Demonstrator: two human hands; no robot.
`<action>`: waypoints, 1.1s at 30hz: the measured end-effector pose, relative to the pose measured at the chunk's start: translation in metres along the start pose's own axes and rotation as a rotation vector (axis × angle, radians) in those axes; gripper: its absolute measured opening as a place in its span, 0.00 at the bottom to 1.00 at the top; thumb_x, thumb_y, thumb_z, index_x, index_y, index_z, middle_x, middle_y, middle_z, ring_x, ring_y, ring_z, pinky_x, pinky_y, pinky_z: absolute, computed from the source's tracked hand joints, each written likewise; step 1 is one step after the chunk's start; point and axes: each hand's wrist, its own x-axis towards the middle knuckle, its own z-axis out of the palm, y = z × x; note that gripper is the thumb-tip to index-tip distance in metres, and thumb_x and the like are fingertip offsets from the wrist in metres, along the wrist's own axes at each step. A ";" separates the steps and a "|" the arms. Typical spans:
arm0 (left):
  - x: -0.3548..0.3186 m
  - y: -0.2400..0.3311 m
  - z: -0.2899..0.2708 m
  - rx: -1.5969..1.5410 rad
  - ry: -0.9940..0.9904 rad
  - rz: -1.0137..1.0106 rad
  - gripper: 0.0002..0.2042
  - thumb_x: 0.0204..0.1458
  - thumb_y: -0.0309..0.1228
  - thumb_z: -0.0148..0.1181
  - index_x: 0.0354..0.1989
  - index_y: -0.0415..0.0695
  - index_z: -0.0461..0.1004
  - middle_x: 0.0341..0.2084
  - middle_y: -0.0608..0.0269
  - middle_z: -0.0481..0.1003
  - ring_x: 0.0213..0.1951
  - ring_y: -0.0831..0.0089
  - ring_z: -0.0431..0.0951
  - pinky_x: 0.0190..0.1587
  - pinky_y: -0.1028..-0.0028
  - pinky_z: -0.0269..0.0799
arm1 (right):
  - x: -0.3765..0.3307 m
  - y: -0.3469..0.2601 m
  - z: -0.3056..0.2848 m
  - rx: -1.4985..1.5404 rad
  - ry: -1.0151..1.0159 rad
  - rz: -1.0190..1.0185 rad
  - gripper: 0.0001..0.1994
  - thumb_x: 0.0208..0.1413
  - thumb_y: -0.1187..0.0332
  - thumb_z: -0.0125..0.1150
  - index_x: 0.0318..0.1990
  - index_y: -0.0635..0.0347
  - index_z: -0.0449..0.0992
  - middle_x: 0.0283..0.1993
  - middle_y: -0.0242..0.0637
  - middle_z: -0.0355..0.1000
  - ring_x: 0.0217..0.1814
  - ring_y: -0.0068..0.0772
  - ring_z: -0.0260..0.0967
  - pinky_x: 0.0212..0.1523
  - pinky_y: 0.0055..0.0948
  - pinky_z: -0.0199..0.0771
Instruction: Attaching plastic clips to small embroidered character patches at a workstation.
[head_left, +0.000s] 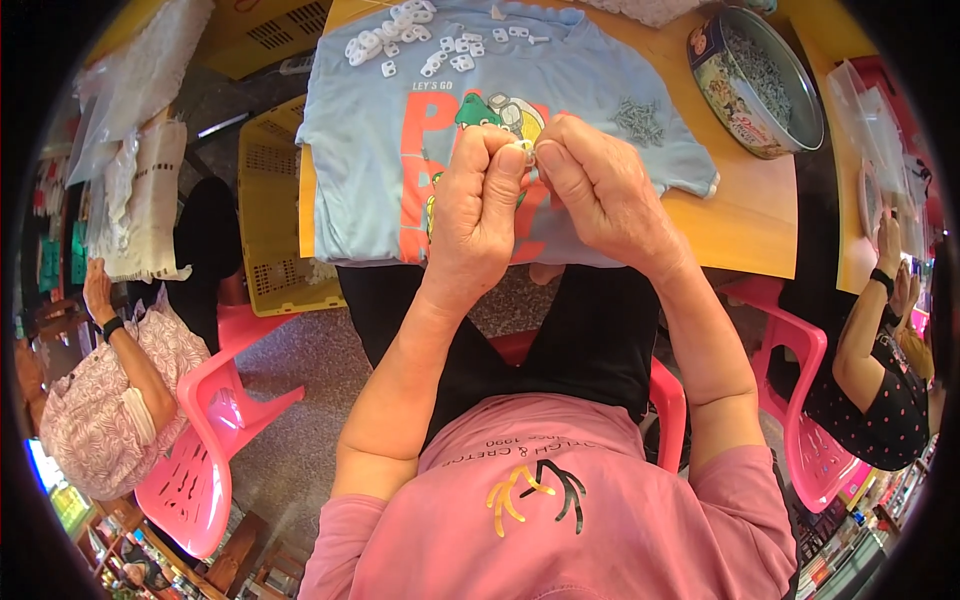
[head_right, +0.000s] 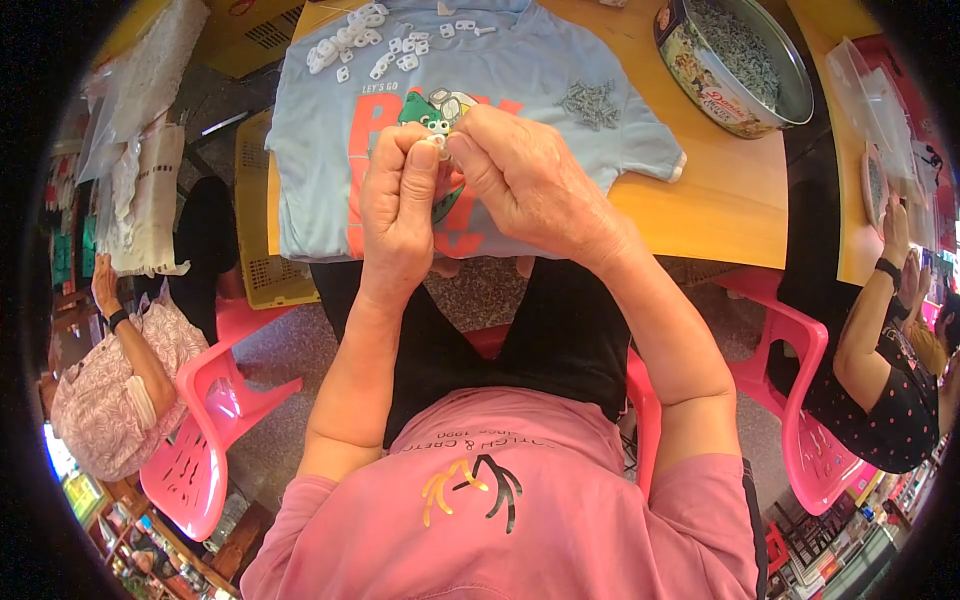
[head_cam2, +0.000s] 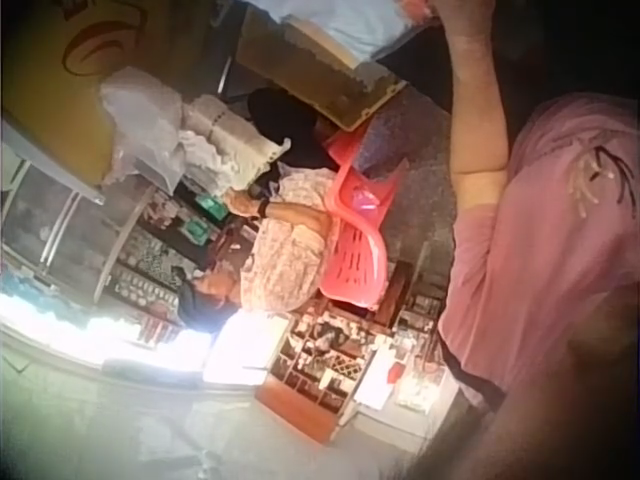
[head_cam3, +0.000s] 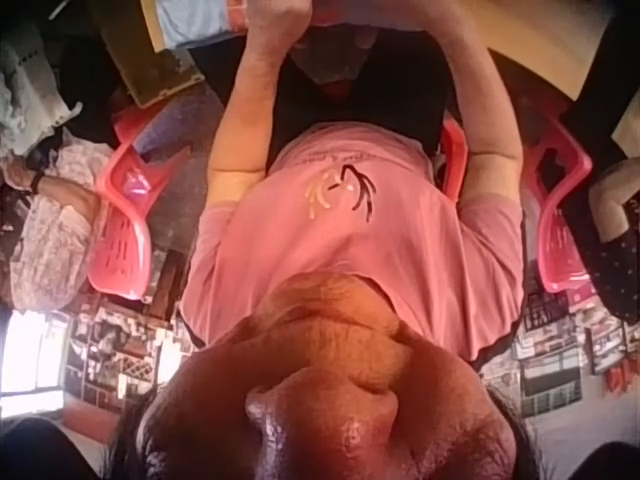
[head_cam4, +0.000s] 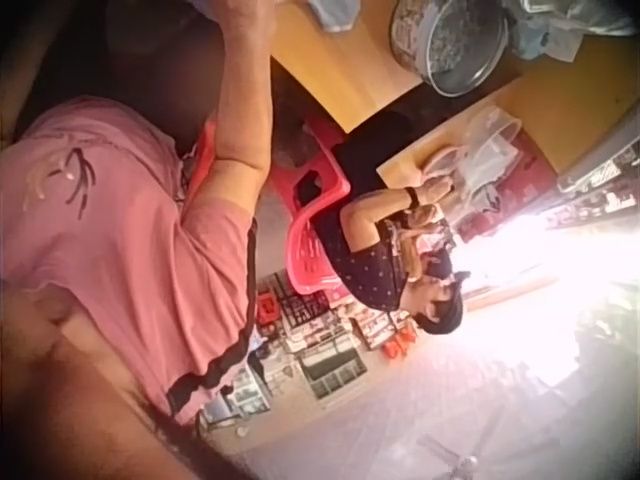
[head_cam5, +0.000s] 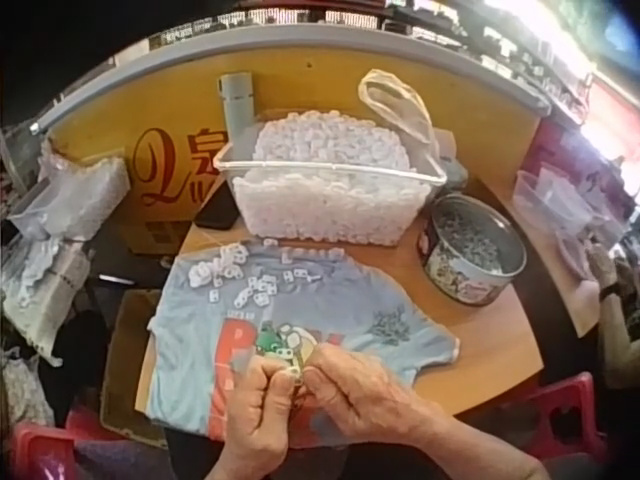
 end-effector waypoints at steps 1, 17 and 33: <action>0.000 0.000 0.001 0.000 0.013 0.017 0.07 0.66 0.30 0.47 0.36 0.41 0.66 0.24 0.71 0.66 0.26 0.84 0.62 0.29 0.80 0.61 | 0.000 0.000 0.000 0.001 -0.001 -0.001 0.07 0.63 0.72 0.50 0.33 0.67 0.66 0.27 0.40 0.63 0.24 0.40 0.64 0.26 0.34 0.63; 0.001 0.003 0.000 -0.017 0.058 0.016 0.05 0.65 0.28 0.47 0.37 0.40 0.66 0.27 0.68 0.69 0.28 0.83 0.66 0.30 0.80 0.67 | 0.003 -0.004 0.016 -0.068 0.088 -0.030 0.05 0.62 0.77 0.52 0.33 0.67 0.68 0.28 0.41 0.66 0.27 0.40 0.67 0.28 0.33 0.66; -0.001 -0.003 0.001 -0.049 0.182 0.009 0.07 0.66 0.29 0.45 0.35 0.41 0.65 0.21 0.73 0.61 0.23 0.85 0.57 0.25 0.80 0.58 | 0.124 0.043 0.021 -0.312 -0.012 -0.015 0.08 0.55 0.68 0.62 0.38 0.62 0.78 0.36 0.40 0.75 0.32 0.35 0.71 0.36 0.31 0.71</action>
